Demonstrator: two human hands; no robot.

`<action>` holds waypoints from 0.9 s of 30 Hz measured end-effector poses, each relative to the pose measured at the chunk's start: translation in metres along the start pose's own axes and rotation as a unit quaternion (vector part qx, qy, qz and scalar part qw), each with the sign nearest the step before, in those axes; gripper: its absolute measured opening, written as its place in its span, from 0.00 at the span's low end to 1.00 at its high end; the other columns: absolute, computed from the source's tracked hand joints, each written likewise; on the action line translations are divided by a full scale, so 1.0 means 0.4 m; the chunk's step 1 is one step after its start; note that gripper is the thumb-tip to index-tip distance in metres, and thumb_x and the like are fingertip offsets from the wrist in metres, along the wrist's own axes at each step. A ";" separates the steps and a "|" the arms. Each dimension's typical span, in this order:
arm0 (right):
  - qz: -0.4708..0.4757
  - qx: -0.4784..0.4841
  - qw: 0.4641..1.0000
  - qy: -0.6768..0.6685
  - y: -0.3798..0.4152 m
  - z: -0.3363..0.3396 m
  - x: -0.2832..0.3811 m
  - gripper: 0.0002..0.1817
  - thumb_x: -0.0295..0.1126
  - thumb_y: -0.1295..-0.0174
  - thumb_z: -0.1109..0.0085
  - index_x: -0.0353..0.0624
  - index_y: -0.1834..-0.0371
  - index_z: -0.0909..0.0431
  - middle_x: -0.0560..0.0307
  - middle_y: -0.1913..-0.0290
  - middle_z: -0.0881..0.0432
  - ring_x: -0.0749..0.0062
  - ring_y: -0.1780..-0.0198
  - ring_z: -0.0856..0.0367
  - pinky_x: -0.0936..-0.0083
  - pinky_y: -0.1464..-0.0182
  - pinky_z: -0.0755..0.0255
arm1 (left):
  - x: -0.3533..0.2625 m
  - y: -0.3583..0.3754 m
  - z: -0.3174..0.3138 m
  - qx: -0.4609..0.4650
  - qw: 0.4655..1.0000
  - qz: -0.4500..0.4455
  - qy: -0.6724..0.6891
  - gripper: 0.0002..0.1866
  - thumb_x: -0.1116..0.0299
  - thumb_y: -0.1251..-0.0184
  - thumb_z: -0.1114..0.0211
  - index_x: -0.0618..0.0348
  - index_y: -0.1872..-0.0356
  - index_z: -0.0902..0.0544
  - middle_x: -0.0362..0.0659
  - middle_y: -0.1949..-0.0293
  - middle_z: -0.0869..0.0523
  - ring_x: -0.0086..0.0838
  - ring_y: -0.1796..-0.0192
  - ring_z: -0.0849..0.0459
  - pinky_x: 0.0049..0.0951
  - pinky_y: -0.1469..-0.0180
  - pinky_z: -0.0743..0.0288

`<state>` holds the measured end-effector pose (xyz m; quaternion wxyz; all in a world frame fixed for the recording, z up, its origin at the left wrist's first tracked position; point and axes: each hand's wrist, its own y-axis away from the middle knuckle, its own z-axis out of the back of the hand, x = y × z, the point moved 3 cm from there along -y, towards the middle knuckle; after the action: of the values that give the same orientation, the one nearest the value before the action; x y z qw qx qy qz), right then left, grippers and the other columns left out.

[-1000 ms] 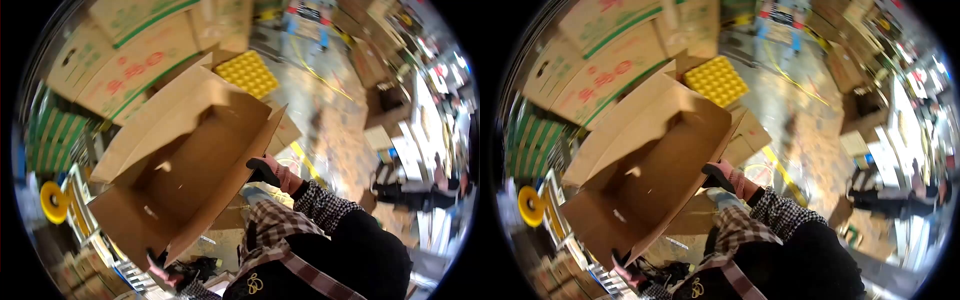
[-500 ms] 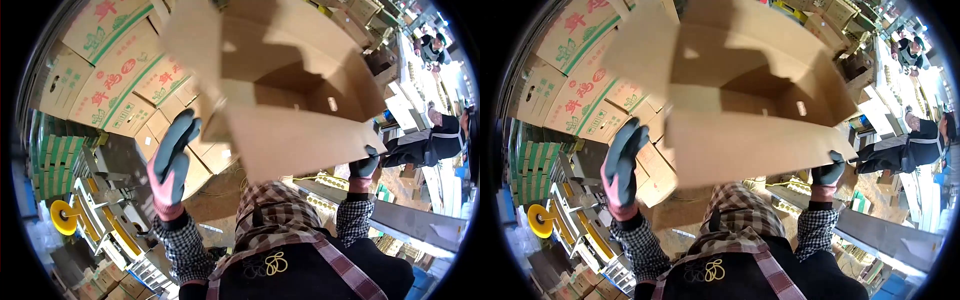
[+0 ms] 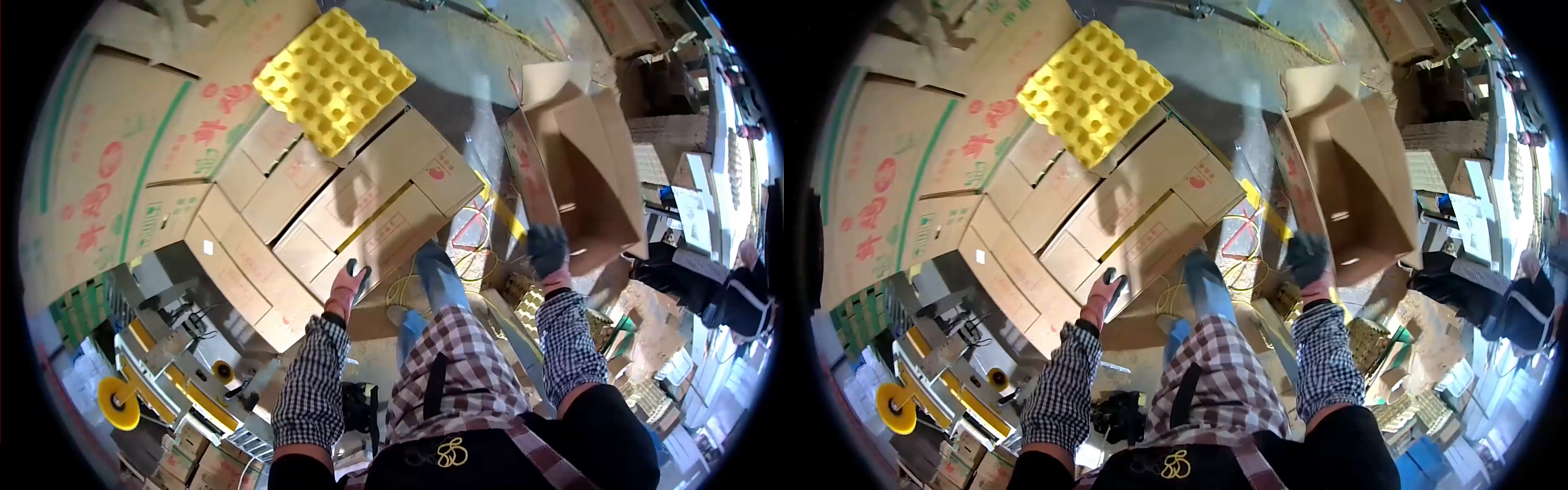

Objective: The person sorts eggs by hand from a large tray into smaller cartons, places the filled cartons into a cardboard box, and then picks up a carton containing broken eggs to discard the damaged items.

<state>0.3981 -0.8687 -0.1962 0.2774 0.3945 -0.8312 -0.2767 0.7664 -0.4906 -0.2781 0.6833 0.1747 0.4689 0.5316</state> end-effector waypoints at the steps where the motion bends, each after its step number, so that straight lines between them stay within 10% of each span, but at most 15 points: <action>1: -0.135 0.015 0.991 -0.014 -0.005 -0.136 -0.073 0.14 0.40 0.34 0.44 0.42 0.55 0.22 0.55 0.58 0.17 0.64 0.59 0.21 0.68 0.53 0.25 | -0.037 -0.026 -0.012 -0.018 0.996 -0.013 -0.082 0.40 0.49 0.45 0.29 0.60 0.35 0.30 0.52 0.48 0.18 0.39 0.49 0.17 0.32 0.49 0.23; 5: -0.189 -0.020 0.959 0.210 -0.215 -0.282 -0.360 0.20 0.42 0.31 0.47 0.42 0.42 0.26 0.48 0.47 0.19 0.57 0.45 0.20 0.58 0.37 0.27 | -0.181 -0.086 -0.028 0.032 0.963 0.107 -0.245 0.51 0.42 0.50 0.29 0.54 0.27 0.41 0.47 0.27 0.40 0.43 0.26 0.43 0.50 0.29 0.43; 10: -0.205 0.079 0.950 0.221 -0.490 -0.323 -0.602 0.14 0.36 0.30 0.51 0.42 0.46 0.26 0.50 0.56 0.18 0.59 0.51 0.19 0.64 0.43 0.24 | -0.196 -0.089 0.007 -0.002 0.952 0.053 -0.303 0.38 0.43 0.49 0.30 0.52 0.39 0.26 0.48 0.40 0.23 0.42 0.36 0.29 0.50 0.37 0.35; 11: -0.154 0.065 0.924 0.344 -0.503 -0.336 -0.614 0.13 0.35 0.30 0.52 0.41 0.48 0.26 0.49 0.56 0.18 0.58 0.52 0.19 0.63 0.44 0.24 | -0.187 -0.069 0.023 0.009 0.957 0.014 -0.290 0.34 0.44 0.48 0.31 0.51 0.42 0.23 0.48 0.43 0.21 0.42 0.37 0.27 0.49 0.39 0.34; 15: -0.185 -0.148 0.961 0.140 -0.504 -0.376 -0.648 0.07 0.31 0.36 0.43 0.37 0.64 0.24 0.58 0.68 0.21 0.70 0.67 0.22 0.73 0.63 0.23 | -0.176 0.151 -0.041 0.131 0.962 0.072 -0.227 0.27 0.51 0.42 0.34 0.42 0.41 0.23 0.47 0.41 0.22 0.43 0.38 0.26 0.46 0.41 0.30; 18: -0.035 0.214 0.812 0.542 -0.466 -0.555 -0.625 0.07 0.28 0.35 0.47 0.40 0.58 0.21 0.51 0.59 0.18 0.65 0.57 0.18 0.73 0.54 0.22 | -0.135 0.230 -0.110 0.086 0.978 0.040 -0.185 0.27 0.51 0.45 0.32 0.41 0.42 0.23 0.45 0.42 0.22 0.44 0.39 0.24 0.43 0.40 0.27; 24: -0.091 0.208 0.917 0.328 -0.507 -0.611 -0.685 0.13 0.30 0.35 0.43 0.34 0.52 0.21 0.53 0.56 0.15 0.73 0.53 0.18 0.78 0.52 0.23 | -0.084 0.308 -0.133 0.077 0.987 -0.022 -0.142 0.31 0.48 0.47 0.29 0.47 0.42 0.24 0.50 0.46 0.21 0.47 0.42 0.23 0.42 0.40 0.27; 25: -0.188 0.044 0.889 0.414 -0.533 -0.510 -0.689 0.14 0.30 0.37 0.41 0.32 0.53 0.20 0.52 0.55 0.15 0.73 0.51 0.18 0.77 0.51 0.23 | -0.087 0.272 -0.128 0.076 0.992 -0.015 -0.095 0.32 0.48 0.48 0.29 0.49 0.43 0.24 0.53 0.48 0.20 0.48 0.43 0.22 0.43 0.41 0.26; 27: -0.091 -0.031 0.697 0.710 -0.506 -0.373 -0.623 0.22 0.41 0.40 0.39 0.34 0.49 0.22 0.43 0.52 0.16 0.59 0.47 0.19 0.68 0.46 0.25 | -0.055 0.145 -0.082 0.161 0.929 0.136 0.303 0.33 0.60 0.41 0.30 0.50 0.35 0.31 0.49 0.48 0.19 0.37 0.45 0.21 0.36 0.43 0.25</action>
<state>0.7344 -0.8115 -0.2907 0.7706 0.5391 -0.3378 0.0365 0.7068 -0.4969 -0.2416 0.3925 0.1753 0.7047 0.5644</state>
